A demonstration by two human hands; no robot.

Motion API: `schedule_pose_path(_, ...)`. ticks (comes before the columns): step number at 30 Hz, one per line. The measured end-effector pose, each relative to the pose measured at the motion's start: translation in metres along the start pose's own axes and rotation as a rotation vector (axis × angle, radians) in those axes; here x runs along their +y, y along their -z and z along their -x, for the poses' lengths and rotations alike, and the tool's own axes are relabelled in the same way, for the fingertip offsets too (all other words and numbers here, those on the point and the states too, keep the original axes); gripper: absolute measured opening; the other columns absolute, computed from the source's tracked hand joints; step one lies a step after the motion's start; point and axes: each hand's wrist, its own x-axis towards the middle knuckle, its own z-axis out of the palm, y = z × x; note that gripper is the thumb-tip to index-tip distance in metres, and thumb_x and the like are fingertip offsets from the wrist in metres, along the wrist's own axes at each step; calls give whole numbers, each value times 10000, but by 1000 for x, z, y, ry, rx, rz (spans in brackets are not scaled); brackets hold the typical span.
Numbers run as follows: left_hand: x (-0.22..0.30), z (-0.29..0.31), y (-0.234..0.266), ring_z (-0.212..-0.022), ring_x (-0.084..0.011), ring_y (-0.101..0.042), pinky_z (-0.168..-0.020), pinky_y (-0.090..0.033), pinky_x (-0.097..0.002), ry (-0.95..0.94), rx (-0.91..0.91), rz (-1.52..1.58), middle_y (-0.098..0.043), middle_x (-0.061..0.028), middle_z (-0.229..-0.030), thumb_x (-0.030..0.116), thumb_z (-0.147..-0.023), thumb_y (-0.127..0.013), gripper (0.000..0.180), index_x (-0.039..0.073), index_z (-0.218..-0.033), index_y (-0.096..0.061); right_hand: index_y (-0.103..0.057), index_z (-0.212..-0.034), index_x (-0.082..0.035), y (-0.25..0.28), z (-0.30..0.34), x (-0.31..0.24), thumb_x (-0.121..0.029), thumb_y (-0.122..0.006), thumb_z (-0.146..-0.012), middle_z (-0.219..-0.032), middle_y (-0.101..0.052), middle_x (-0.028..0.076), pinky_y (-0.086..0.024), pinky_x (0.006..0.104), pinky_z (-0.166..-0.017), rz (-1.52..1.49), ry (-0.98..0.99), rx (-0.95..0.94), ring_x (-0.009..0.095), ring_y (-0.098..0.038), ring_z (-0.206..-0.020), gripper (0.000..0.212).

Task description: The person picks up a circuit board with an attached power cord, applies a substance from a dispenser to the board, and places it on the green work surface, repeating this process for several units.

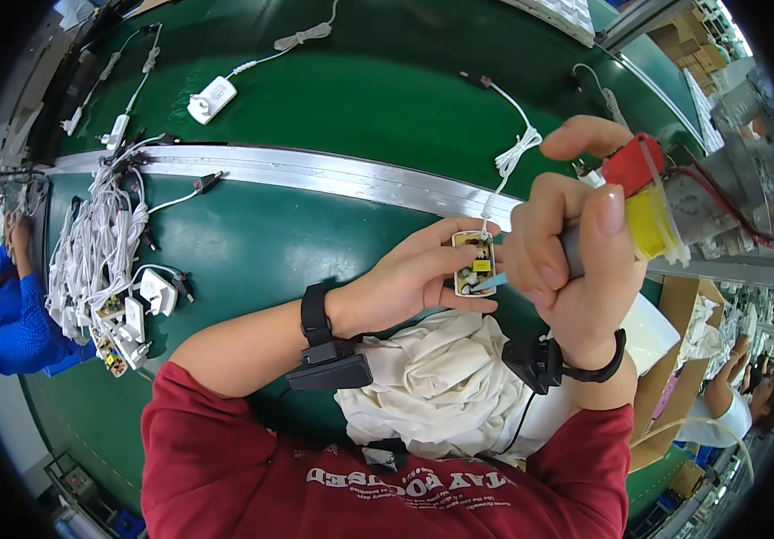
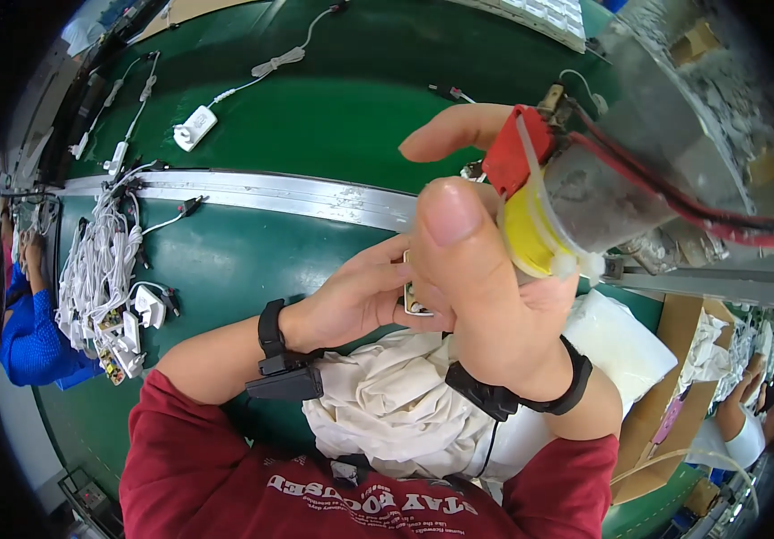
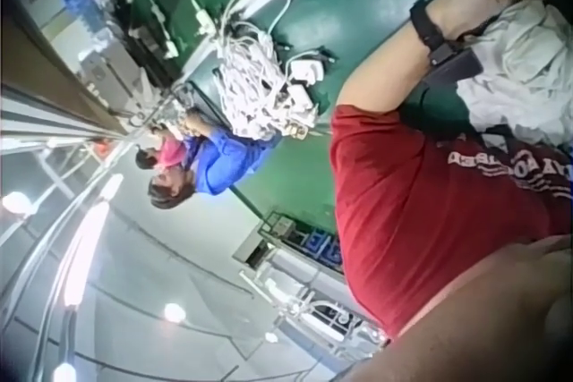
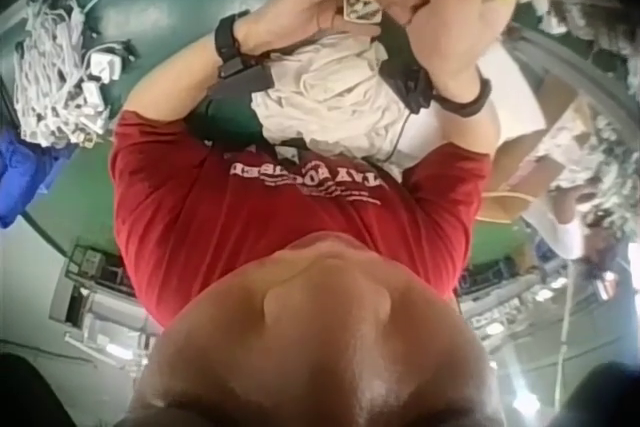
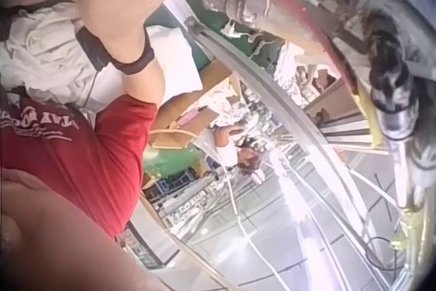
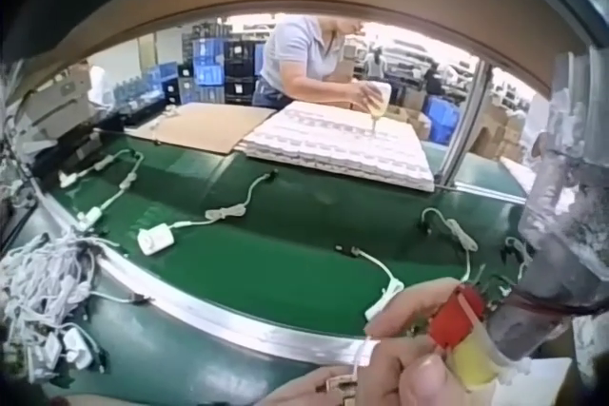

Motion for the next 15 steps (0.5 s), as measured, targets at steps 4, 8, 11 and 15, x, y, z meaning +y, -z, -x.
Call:
schedule_pose_path(4,13,-16,-3,-1055,-190,-552,-930,-485,-421,-63,37,-135,-516,-105,-1146,149,-939,-474,370,23,-1275,-385,-351,-1136,-11,-2,1,-6,-447,-412,-956,-473,-326,-18,-237,211,-335,-27,-7,2,59,-291,-337,476)
schedule_pose_path(8,53,-79,-17,-947,-139,-569,-726,-509,-320,-340,-192,-459,-564,-82,-1018,184,-914,-544,269,15,-1122,-512,-355,-1136,-20,-11,5,-9,-409,-402,-969,-483,-323,-15,-235,212,-342,-59,-21,-1,57,-287,-346,426)
schedule_pose_path(11,81,-120,-56,-905,-188,-585,-690,-484,-341,-506,-308,-717,-590,-117,-969,187,-864,-578,230,20,-1021,-559,-357,-1137,-25,-12,11,-19,-382,-396,-976,-490,-321,-13,-232,211,-347,-126,-47,-5,55,-281,-351,393)
schedule_pose_path(15,82,-144,-58,-912,-279,-590,-750,-485,-386,-1218,-208,-1534,-595,-174,-956,196,-792,-597,257,10,-967,-565,-369,-1128,-33,-16,10,-22,-345,-401,-980,-500,-319,-13,-230,210,-353,-112,-28,19,54,-275,-355,346)
